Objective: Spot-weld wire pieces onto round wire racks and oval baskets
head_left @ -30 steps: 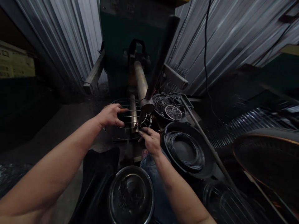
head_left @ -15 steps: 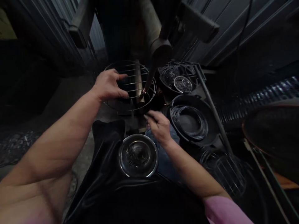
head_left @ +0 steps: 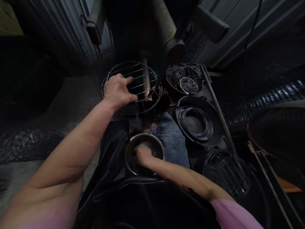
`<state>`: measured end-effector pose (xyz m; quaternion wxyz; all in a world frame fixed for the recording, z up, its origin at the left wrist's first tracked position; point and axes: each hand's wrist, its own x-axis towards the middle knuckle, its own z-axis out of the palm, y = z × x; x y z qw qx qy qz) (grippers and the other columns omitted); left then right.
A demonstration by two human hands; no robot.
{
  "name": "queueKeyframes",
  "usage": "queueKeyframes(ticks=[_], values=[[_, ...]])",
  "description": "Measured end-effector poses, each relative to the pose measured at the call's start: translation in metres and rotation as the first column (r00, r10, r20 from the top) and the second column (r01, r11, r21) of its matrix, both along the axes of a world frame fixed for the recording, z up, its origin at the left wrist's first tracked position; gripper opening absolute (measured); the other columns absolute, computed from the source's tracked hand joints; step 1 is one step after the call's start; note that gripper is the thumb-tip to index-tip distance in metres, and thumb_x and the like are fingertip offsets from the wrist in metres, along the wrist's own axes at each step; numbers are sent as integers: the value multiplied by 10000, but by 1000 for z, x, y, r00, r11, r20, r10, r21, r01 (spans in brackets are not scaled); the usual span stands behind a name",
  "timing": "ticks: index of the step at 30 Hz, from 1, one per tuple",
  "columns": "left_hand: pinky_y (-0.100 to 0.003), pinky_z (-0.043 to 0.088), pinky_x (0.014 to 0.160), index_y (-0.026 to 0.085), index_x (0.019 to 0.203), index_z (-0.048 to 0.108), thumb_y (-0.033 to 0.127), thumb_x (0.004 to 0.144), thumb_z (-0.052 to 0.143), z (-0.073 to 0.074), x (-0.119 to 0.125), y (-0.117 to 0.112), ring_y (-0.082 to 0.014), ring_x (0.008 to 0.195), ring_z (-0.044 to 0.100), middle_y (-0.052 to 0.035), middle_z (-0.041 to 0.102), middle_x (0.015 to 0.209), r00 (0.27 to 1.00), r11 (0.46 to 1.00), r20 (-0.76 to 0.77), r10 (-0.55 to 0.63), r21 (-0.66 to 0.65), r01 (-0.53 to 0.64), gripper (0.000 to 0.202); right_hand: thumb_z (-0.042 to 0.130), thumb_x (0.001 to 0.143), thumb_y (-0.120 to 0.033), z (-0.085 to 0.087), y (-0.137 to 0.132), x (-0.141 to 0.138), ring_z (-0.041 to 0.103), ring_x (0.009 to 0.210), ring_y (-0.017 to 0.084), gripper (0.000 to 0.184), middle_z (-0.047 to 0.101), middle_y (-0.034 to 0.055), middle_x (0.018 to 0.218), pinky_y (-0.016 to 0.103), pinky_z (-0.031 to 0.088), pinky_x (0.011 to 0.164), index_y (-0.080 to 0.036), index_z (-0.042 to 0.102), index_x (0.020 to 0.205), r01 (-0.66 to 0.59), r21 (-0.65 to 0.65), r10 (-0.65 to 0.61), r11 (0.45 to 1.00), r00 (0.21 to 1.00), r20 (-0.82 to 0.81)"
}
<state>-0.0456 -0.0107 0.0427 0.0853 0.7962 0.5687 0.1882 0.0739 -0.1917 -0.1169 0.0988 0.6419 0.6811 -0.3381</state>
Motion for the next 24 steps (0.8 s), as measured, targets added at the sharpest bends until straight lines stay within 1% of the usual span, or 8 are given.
queueKeyframes(ticks=[5,9,13,16,18,20,21,24], values=[[-399,425,903,210,1249,600,454,636,726,-2,-6,-5,-267,1053,514,-80,565,1133,1000,1000,-5,9,13,-9,671,658,750,-222,10,6,31,684,921,201,232,751,46,985,245,490,756,-221,753,961,73,-21,-75,997,992,-106],[-388,440,872,204,1232,613,471,643,706,-4,-7,-4,-261,1021,527,-80,575,1096,1000,999,-10,29,46,-28,654,689,695,-207,19,3,55,667,787,177,159,744,14,816,250,489,722,-194,762,835,259,-42,-259,965,916,-306],[-384,450,854,212,1245,617,502,649,680,-4,-4,-2,-272,1011,542,-87,582,1090,999,995,-33,34,92,-31,666,664,676,-231,39,12,70,608,631,145,119,679,-7,667,241,481,599,-173,732,755,494,-37,-381,869,618,-687],[-387,448,863,234,1261,612,531,637,677,-1,1,-1,-284,1021,546,-83,587,1101,996,995,-58,63,87,-58,694,691,690,-317,65,37,75,550,517,115,176,654,2,651,228,453,487,-169,724,779,670,39,-319,741,402,-858],[-390,444,870,245,1269,606,525,644,668,1,5,-1,-291,1032,543,-81,589,1106,994,993,-76,77,93,-70,687,705,697,-339,83,58,74,543,494,109,184,653,10,680,229,449,457,-172,720,774,746,102,-227,658,326,-918],[-398,444,863,239,1269,604,519,652,659,4,9,-2,-298,1021,545,-89,593,1103,993,993,-90,73,102,-64,679,699,720,-335,96,79,71,570,531,118,164,651,13,709,232,465,477,-183,725,776,779,193,-127,597,330,-935],[-403,445,858,234,1266,605,518,657,654,5,11,-3,-301,1014,546,-95,594,1106,993,992,-97,70,108,-59,674,687,737,-327,101,88,68,579,557,123,150,645,11,711,236,472,500,-191,731,779,784,257,-91,565,369,-925],[-410,444,843,244,1256,603,499,671,649,7,16,-4,-303,999,546,-99,594,1130,988,991,-143,58,125,-40,640,641,781,-279,106,107,64,583,632,135,131,628,6,691,252,489,614,-217,753,809,745,471,-68,472,564,-823]])
